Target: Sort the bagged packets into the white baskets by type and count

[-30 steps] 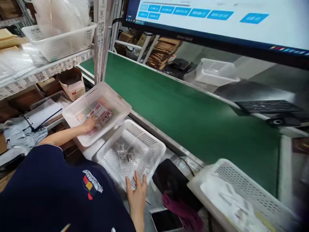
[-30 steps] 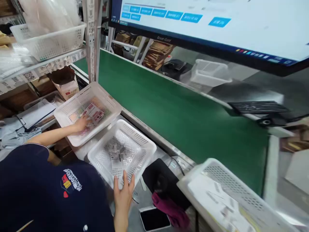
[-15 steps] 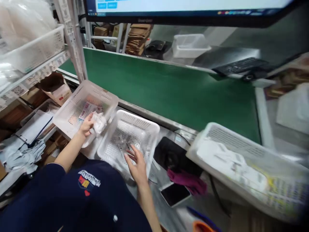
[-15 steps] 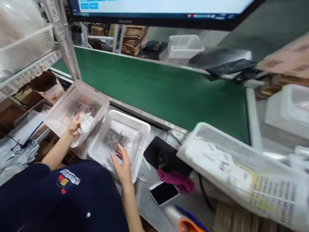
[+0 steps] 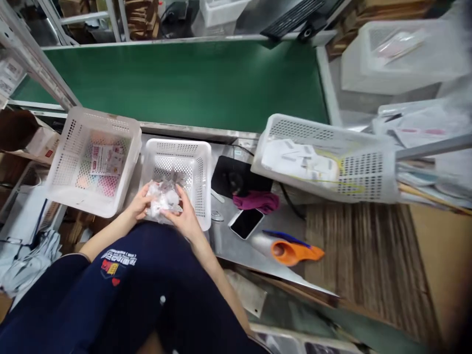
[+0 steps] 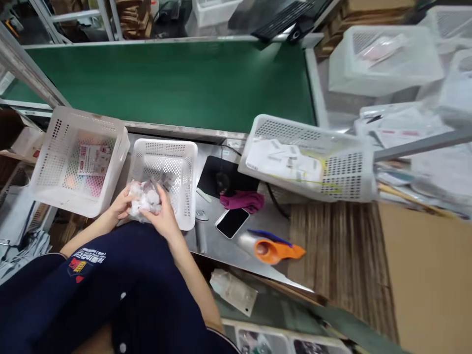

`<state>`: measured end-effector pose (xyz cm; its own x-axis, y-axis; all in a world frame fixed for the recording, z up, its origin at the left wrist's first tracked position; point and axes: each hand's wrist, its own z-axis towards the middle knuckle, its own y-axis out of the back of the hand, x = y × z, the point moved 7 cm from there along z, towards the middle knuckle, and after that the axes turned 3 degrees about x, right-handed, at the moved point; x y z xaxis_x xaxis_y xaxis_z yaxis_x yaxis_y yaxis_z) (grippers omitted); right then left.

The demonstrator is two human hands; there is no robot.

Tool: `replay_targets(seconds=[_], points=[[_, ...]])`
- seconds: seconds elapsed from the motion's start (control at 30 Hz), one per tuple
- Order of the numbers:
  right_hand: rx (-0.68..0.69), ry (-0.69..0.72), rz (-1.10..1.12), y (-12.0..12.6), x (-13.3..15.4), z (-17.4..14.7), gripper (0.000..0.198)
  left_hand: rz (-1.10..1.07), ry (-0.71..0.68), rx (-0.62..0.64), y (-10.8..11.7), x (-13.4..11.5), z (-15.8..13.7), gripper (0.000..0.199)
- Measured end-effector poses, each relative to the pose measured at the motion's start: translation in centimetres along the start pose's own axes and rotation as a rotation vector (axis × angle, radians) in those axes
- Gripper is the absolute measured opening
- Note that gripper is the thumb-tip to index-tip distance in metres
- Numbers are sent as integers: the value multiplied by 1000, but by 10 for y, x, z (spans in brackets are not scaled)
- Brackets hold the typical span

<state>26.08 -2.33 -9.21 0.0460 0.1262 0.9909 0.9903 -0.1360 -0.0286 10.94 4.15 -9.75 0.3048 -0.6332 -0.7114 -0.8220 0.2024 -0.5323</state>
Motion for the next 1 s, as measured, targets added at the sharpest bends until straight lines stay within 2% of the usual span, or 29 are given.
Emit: replay_targets(seconds=[0.07,0.13,0.17,0.27,0.33,0.4,0.47,0.5,0.6,0.63,0.7,0.8,0.87,0.93,1.0], points=[[23,-19,12,-6,0,-7,98,-20,34,-11,1,7,0,62],[-20,10,-7,-3,6,-9,90,-59,75,1,1,12,1,60],[-89,39,-33,4,10,-9,88,-80,88,7,1,13,2,59],[-418,163,-163,43,24,-7,89,-136,129,45,1,12,4,61],[-538,197,-272,63,25,-2,96,-155,144,59,2,9,6,61],[-512,130,-371,69,14,7,116,-157,124,40,4,6,7,59],[-372,14,-364,57,-6,14,134,-149,77,-2,5,4,8,60],[-272,-28,-306,45,-16,16,135,-144,44,-23,4,3,9,60],[14,-16,-122,-3,-28,16,110,-124,-73,-80,1,6,13,64],[53,18,-107,-15,-26,16,100,-103,-114,-96,-1,8,14,66],[29,91,-149,-24,-18,17,79,-41,-187,-115,-5,11,15,71],[-87,187,-254,-12,-3,17,51,36,-289,-122,-12,8,12,72],[-181,274,-320,4,7,14,42,58,-338,-129,-15,-2,8,64],[-312,364,-369,25,13,9,39,73,-387,-146,-14,-21,4,57],[-422,374,-423,45,8,8,41,91,-486,-191,-6,-52,-1,55]])
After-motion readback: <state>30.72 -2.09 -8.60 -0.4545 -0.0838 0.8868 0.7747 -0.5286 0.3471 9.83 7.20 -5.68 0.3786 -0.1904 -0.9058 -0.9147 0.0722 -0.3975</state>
